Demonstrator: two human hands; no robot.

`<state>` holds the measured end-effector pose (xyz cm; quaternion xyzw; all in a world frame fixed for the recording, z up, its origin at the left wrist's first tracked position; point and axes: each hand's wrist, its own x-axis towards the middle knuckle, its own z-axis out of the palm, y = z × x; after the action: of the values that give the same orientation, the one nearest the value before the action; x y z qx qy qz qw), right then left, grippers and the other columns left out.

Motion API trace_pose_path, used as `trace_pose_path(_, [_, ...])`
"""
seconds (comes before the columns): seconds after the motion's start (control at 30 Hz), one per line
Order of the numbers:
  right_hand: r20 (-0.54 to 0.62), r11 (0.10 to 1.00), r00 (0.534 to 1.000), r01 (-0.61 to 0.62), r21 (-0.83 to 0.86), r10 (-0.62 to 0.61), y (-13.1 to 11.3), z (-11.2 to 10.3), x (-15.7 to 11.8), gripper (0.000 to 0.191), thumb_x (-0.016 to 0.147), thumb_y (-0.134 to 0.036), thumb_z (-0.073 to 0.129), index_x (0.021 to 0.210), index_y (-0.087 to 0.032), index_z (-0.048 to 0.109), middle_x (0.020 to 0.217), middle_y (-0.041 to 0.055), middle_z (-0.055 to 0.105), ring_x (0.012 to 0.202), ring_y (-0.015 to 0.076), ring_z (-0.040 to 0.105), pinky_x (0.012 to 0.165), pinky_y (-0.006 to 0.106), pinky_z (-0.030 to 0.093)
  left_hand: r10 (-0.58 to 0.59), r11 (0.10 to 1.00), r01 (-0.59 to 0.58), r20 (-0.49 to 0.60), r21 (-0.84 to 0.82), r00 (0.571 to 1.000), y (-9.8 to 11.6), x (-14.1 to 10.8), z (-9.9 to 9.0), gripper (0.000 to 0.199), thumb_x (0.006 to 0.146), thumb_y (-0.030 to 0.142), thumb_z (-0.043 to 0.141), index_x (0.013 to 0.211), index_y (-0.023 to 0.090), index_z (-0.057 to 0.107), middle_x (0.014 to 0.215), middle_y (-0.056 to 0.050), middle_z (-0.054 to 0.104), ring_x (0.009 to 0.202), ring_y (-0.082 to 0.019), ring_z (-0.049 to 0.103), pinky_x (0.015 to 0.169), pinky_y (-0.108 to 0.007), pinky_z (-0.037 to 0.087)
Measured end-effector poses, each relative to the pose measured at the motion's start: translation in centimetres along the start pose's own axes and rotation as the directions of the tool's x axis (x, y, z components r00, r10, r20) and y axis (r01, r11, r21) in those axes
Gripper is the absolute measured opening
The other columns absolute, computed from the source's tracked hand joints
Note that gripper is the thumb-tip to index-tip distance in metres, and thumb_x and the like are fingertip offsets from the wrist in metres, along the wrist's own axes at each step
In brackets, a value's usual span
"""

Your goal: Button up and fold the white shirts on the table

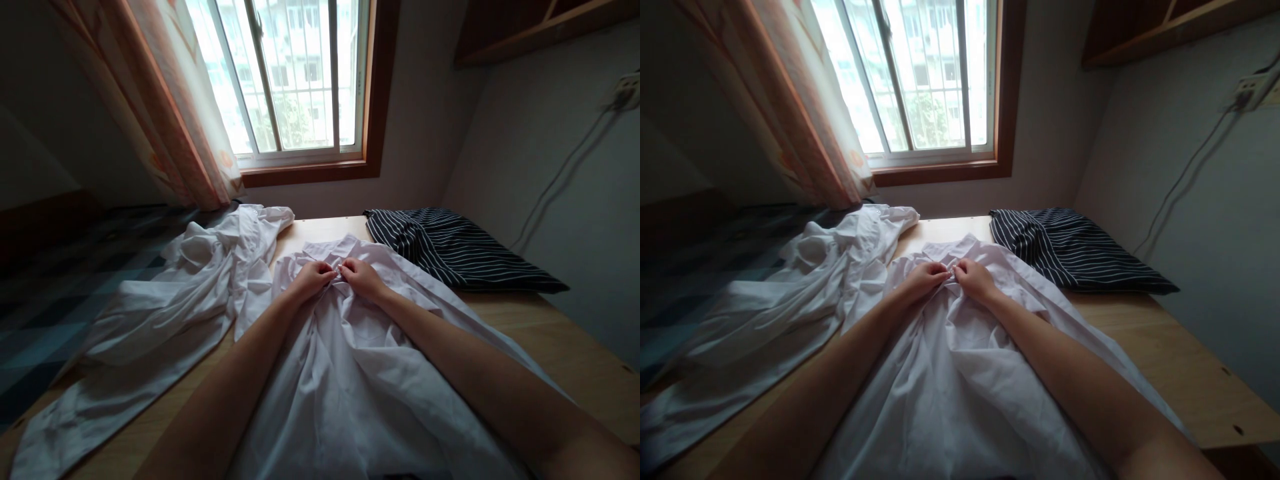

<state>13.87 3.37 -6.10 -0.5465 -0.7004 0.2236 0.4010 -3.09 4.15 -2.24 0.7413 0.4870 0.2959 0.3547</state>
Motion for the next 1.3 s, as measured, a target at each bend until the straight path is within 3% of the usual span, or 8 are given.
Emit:
trace_pose_path(0.23, [0.026,0.999,0.999,0.038,0.006,-0.038,-0.3,-0.4,-0.2,0.022,0.089,-0.03,0.054,0.073,-0.02,0.065,0.068,0.0011,0.067,0.064,0.0159,0.057,0.059,0.026,0.034,-0.019,0.999,0.022,-0.063,0.043,0.998,0.3,-0.2,0.0,0.013,0.071,0.027,0.071,0.068,0.016,0.066,0.063,0.0,0.065,0.061,-0.015,0.059,0.06,-0.026,0.042])
trace_pose_path(0.37, [0.036,0.998,0.997,0.069,-0.004,-0.068,-0.6,-0.6,-0.5,0.024,0.09,-0.032,0.054,0.072,-0.02,0.064,0.069,0.0017,0.067,0.064,0.0159,0.058,0.059,0.027,0.035,-0.084,0.996,0.083,-0.138,-0.015,0.987,0.1,-0.5,-0.4,0.015,0.079,0.022,0.07,0.091,0.018,0.062,0.067,0.002,0.065,0.057,-0.015,0.061,0.06,-0.026,0.045])
trace_pose_path(0.47, [0.011,0.996,0.996,0.088,0.006,-0.088,-0.8,-0.8,-0.8,0.023,0.092,-0.032,0.054,0.078,-0.019,0.066,0.072,0.0022,0.068,0.065,0.0159,0.059,0.061,0.026,0.037,0.095,0.971,-0.025,-0.291,0.236,0.952,0.0,-0.7,-0.7,0.014,0.085,0.017,0.063,0.098,0.021,0.062,0.078,-0.001,0.067,0.072,-0.018,0.065,0.074,-0.03,0.049])
trace_pose_path(0.57, [-0.008,0.996,0.996,0.088,-0.034,-0.088,-1.1,-1.0,-1.2,0.019,0.092,-0.029,0.055,0.085,-0.017,0.069,0.077,0.0035,0.071,0.069,0.0161,0.061,0.064,0.026,0.038,0.308,0.843,-0.095,-0.331,0.53,0.892,-0.1,-0.7,-0.7,0.018,0.087,0.013,0.058,0.101,0.02,0.066,0.102,-0.008,0.07,0.104,-0.025,0.061,0.095,-0.037,0.046])
trace_pose_path(0.7, [0.033,0.974,0.993,0.117,-0.197,-0.112,-1.9,-1.6,-1.9,0.019,0.091,-0.025,0.056,0.086,-0.018,0.073,0.085,0.0058,0.074,0.076,0.0174,0.063,0.067,0.026,0.038,0.314,0.735,-0.077,-0.237,0.674,0.92,-0.3,0.4,-0.8,0.025,0.092,0.017,0.054,0.112,0.022,0.068,0.121,-0.008,0.068,0.117,-0.026,0.055,0.104,-0.039,0.042])
trace_pose_path(0.8, [0.085,0.948,0.988,0.149,-0.282,-0.13,-2.4,-1.9,-2.2,0.023,0.093,-0.025,0.055,0.083,-0.019,0.075,0.089,0.0067,0.074,0.081,0.018,0.063,0.07,0.026,0.039,0.282,0.657,-0.102,-0.119,0.747,0.952,-0.1,2.2,-1.2,0.026,0.095,0.021,0.052,0.113,0.021,0.07,0.121,-0.007,0.069,0.117,-0.025,0.055,0.105,-0.038,0.042])
trace_pose_path(1.0, [0.107,0.934,0.984,0.17,-0.313,-0.143,-2.3,-2.0,-2.3,0.026,0.095,-0.026,0.054,0.085,-0.019,0.077,0.088,0.0061,0.073,0.079,0.017,0.063,0.071,0.026,0.039,0.253,0.488,-0.245,0.133,0.838,0.958,0.9,6.1,-2.1,0.033,0.098,0.035,0.048,0.113,0.018,0.072,0.116,-0.012,0.071,0.113,-0.026,0.058,0.1,-0.037,0.042])
trace_pose_path(1.3, [0.105,0.938,0.981,0.186,-0.292,-0.162,-2.2,-2.1,-2.4,0.024,0.095,-0.025,0.055,0.089,-0.02,0.077,0.093,0.0054,0.074,0.086,0.0177,0.064,0.074,0.026,0.041,0.126,0.568,-0.354,0.346,0.743,0.93,0.8,9.5,-4.3,0.042,0.085,0.058,0.06,0.093,0.02,0.077,0.096,-0.006,0.075,0.096,-0.021,0.062,0.081,-0.025,0.043])
